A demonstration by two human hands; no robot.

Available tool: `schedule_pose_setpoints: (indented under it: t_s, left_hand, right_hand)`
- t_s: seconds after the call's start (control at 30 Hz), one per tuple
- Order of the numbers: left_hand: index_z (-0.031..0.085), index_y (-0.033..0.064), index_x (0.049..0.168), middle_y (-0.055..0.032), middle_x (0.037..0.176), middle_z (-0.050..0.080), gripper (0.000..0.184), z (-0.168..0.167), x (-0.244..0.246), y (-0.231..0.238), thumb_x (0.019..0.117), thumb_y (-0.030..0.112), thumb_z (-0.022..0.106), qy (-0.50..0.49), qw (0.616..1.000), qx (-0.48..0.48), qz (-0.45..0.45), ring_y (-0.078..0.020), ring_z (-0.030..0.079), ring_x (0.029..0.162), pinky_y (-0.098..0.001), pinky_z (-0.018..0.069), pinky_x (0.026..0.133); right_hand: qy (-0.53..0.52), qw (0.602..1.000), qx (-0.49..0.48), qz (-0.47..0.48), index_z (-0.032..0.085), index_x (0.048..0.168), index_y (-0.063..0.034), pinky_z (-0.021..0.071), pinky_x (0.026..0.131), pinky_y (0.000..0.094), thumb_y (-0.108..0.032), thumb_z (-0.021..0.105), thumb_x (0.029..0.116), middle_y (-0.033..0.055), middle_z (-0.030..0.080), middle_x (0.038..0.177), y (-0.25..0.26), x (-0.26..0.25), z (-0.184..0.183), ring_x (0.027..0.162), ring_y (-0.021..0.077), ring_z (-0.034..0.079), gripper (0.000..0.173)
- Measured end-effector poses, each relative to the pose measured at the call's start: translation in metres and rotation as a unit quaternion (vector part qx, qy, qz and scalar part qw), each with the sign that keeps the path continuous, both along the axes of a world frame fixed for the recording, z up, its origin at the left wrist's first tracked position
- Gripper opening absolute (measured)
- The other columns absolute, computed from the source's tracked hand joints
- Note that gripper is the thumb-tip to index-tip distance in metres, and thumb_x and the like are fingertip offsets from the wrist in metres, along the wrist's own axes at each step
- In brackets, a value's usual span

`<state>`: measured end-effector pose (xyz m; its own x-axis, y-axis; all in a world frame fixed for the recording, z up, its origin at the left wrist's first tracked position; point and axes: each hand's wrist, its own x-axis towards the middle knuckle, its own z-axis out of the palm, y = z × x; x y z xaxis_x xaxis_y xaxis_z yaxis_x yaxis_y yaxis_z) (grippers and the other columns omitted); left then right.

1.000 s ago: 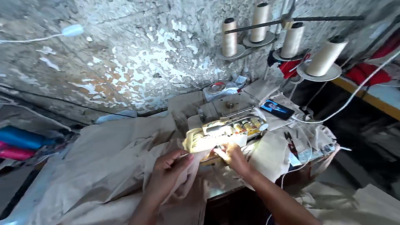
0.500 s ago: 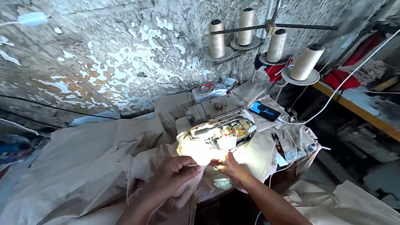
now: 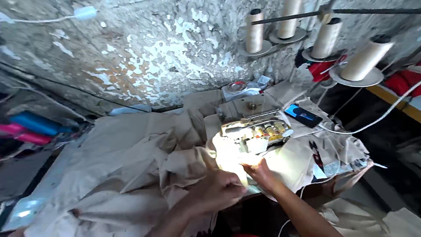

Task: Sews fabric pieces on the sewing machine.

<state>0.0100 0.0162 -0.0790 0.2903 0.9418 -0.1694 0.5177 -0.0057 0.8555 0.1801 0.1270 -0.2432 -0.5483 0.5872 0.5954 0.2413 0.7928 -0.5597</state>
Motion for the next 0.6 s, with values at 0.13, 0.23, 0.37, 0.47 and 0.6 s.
schedule_pose_setpoints:
  t_s: [0.13,0.23,0.37,0.47,0.6]
  left_hand:
    - [0.070,0.0001,0.092,0.0036,0.074,0.058,0.022,-0.0132,0.0018,0.0014,0.1001,0.018,0.062,-0.034,0.996,-0.077,-0.011,0.0034,0.048,0.065,-0.0155,0.0397,0.062]
    - [0.070,0.0025,0.090,0.0086,0.071,0.056,0.019,-0.0091,-0.0002,0.0024,0.0997,0.017,0.062,-0.051,0.994,-0.101,0.004,0.0070,0.047,0.063,-0.0125,0.0384,0.060]
    - [0.069,0.0037,0.089,0.0098,0.070,0.055,0.017,-0.0063,-0.0021,0.0038,0.0996,0.016,0.062,-0.055,0.992,-0.110,0.015,0.0074,0.047,0.062,-0.0118,0.0381,0.059]
    - [0.069,0.0041,0.088,0.0106,0.069,0.054,0.017,-0.0082,-0.0037,0.0047,0.0994,0.015,0.062,-0.061,0.992,-0.112,0.016,0.0078,0.046,0.062,-0.0115,0.0375,0.058]
    - [0.069,0.0052,0.089,0.0114,0.070,0.054,0.017,-0.0087,-0.0051,0.0059,0.0995,0.016,0.063,-0.062,0.991,-0.115,0.019,0.0081,0.047,0.063,-0.0115,0.0383,0.059]
  right_hand:
    - [-0.005,0.999,0.035,0.031,0.082,0.095,-0.0084,0.0615,0.071,0.0404,-0.010,0.064,0.0931,0.0088,0.079,0.105,-0.0074,0.0095,-0.0046,0.084,0.0245,0.076,0.018]
    - [-0.008,0.998,0.057,0.014,0.082,0.094,-0.0099,0.0599,0.066,0.0392,-0.011,0.063,0.0927,0.0071,0.079,0.104,-0.0084,0.0081,-0.0058,0.077,0.0238,0.075,0.019]
    - [-0.005,0.998,0.055,0.002,0.082,0.093,-0.0095,0.0590,0.063,0.0399,-0.011,0.063,0.0922,0.0076,0.079,0.102,-0.0101,0.0062,-0.0061,0.075,0.0246,0.075,0.019]
    - [0.002,0.998,0.057,-0.006,0.081,0.092,-0.0093,0.0586,0.062,0.0403,-0.011,0.063,0.0919,0.0081,0.079,0.101,-0.0112,0.0049,-0.0075,0.074,0.0248,0.074,0.019]
    - [-0.003,0.998,0.056,-0.013,0.081,0.089,-0.0082,0.0586,0.061,0.0412,-0.012,0.063,0.0916,0.0092,0.079,0.098,-0.0100,0.0034,-0.0055,0.074,0.0255,0.075,0.019]
